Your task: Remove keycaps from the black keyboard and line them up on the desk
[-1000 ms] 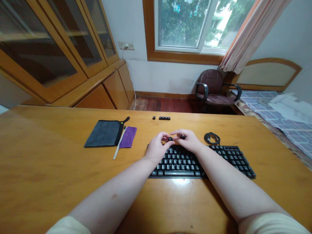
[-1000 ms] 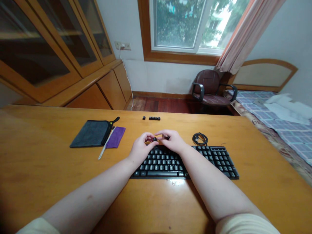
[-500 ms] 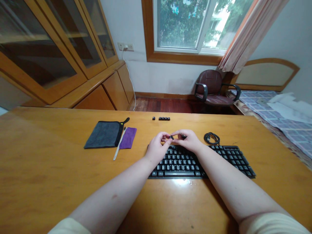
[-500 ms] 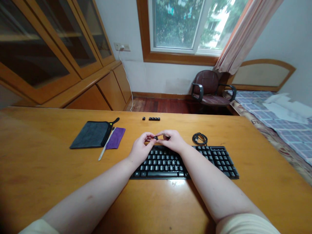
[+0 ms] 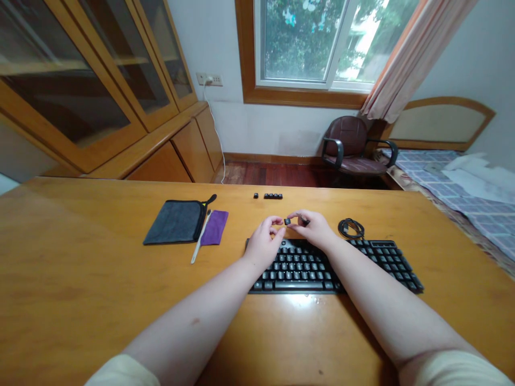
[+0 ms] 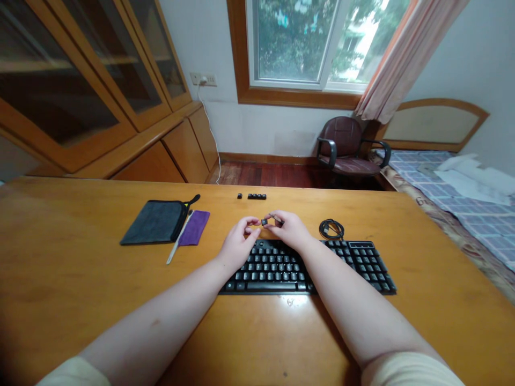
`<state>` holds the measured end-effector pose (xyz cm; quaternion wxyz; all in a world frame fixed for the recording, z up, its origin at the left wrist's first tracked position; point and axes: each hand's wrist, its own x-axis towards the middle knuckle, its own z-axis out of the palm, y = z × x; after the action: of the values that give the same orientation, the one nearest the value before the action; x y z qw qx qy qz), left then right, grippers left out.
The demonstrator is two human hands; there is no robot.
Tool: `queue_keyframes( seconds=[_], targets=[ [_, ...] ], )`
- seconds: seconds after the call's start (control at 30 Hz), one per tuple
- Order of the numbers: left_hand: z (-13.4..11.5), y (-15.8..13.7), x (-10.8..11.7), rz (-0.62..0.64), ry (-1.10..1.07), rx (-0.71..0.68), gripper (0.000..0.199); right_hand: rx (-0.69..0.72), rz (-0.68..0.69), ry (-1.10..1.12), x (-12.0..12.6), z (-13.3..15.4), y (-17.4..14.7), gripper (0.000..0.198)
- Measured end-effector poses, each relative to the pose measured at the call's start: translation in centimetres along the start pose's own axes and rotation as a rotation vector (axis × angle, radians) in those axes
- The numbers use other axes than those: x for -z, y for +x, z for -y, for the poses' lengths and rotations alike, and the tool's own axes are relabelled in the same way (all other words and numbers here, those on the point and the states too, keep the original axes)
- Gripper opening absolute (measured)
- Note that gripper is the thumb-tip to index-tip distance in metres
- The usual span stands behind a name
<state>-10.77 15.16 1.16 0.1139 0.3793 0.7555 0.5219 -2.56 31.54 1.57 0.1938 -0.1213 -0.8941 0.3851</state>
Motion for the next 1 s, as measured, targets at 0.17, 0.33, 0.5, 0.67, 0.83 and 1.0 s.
queue_keyframes(
  seconds=[0.17,0.33,0.5,0.67,0.83,1.0],
  targets=[
    [0.0,0.0,0.1,0.064,0.097,-0.016,0.019,-0.126,-0.259,-0.109,3.1,1.9,1.9,0.031],
    [0.2,0.0,-0.1,0.1,0.126,-0.037,0.018,-0.189,-0.244,-0.241,4.0,0.9,7.5,0.024],
    [0.0,-0.1,0.0,0.127,0.146,-0.036,0.017,-0.411,-0.093,-0.441,1.1,-3.5,10.6,0.022],
    [-0.5,0.0,0.3,0.151,0.167,-0.023,0.017,-0.411,-0.016,-0.478,0.4,-5.7,10.0,0.025],
    [-0.2,0.0,-0.1,0.141,0.168,-0.035,0.017,-0.397,-0.015,-0.496,0.9,-6.4,9.5,0.026],
    [0.1,0.0,-0.2,0.13,0.165,-0.034,0.017,-0.397,-0.022,-0.469,0.5,-6.7,9.7,0.026]
  ],
)
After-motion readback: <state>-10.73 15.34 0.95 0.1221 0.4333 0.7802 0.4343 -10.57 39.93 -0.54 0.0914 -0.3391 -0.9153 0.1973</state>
